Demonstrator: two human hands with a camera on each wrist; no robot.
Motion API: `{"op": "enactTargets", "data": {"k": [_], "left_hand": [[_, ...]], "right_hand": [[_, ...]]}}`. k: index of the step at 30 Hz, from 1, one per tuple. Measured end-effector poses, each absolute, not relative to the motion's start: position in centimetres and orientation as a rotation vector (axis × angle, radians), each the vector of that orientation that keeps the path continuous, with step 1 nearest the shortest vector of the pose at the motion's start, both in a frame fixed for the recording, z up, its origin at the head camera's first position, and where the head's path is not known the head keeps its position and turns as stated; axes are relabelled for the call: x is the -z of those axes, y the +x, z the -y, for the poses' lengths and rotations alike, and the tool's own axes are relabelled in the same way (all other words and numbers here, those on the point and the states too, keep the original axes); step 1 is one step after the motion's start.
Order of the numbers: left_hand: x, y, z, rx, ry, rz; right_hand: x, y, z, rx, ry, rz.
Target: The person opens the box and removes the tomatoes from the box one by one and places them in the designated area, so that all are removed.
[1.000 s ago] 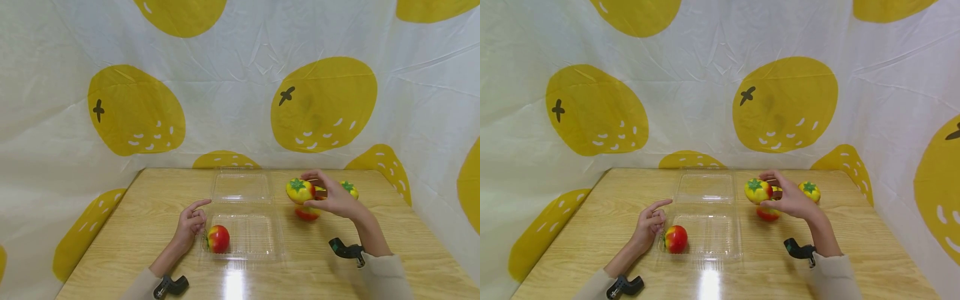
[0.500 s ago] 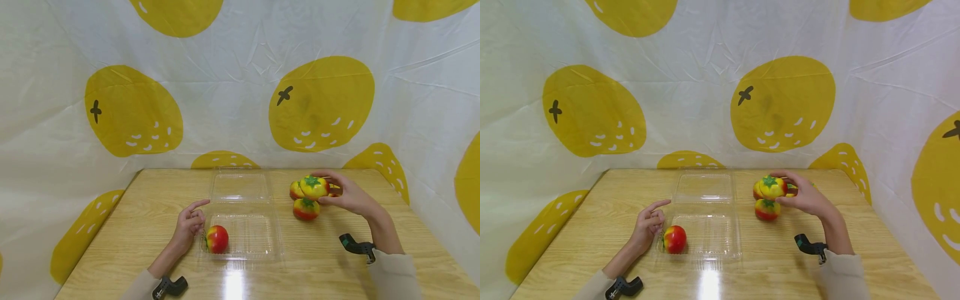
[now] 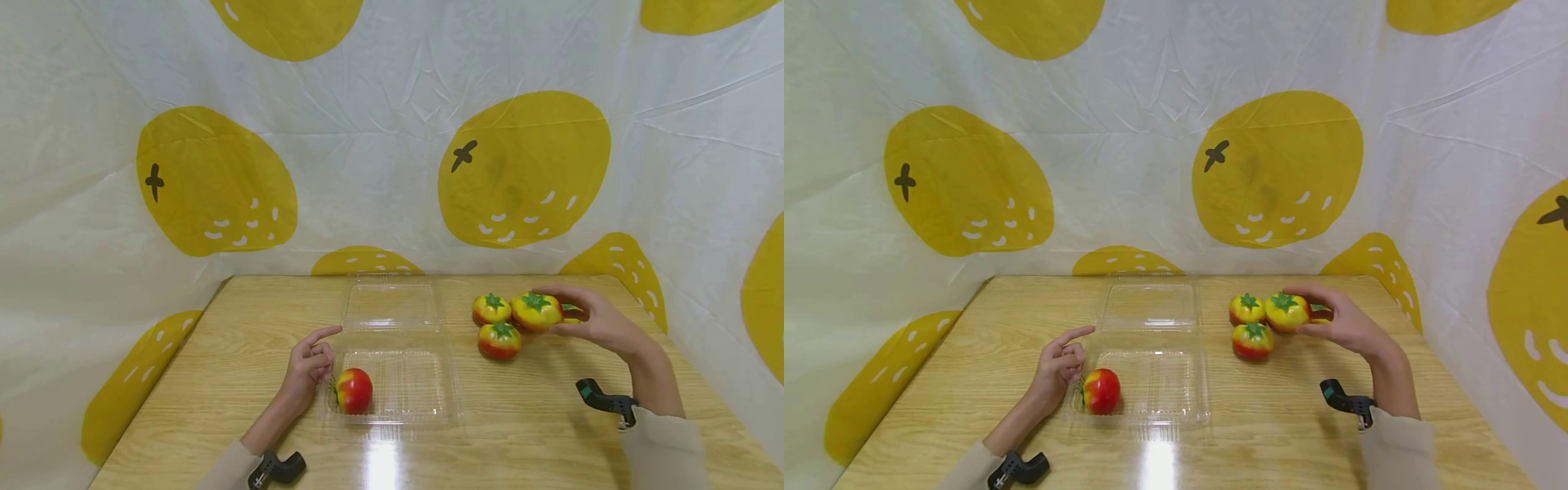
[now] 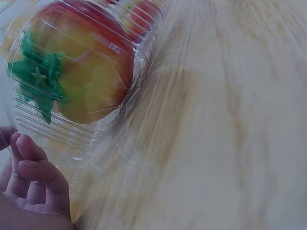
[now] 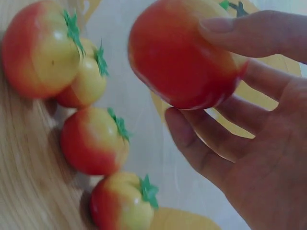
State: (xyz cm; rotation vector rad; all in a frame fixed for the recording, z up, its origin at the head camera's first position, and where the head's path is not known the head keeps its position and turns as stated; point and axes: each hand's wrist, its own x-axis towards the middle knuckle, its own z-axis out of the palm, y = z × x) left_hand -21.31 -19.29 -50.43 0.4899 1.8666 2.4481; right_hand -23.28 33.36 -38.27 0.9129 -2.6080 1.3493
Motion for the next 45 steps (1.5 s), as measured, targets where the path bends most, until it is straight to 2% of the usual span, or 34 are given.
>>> {"op": "enactTargets", "data": {"k": [17, 45], "left_hand": [[50.3, -21.2, 19.3, -2.451, 0.504, -1.863], [50.3, -21.2, 19.2, -2.442, 0.5, -1.877]], "right_hand": [[40.2, -23.8, -36.1, -1.495, 0.842, 2.735], [41.2, -24.1, -36.9, -1.33, 0.819, 2.934]]}}
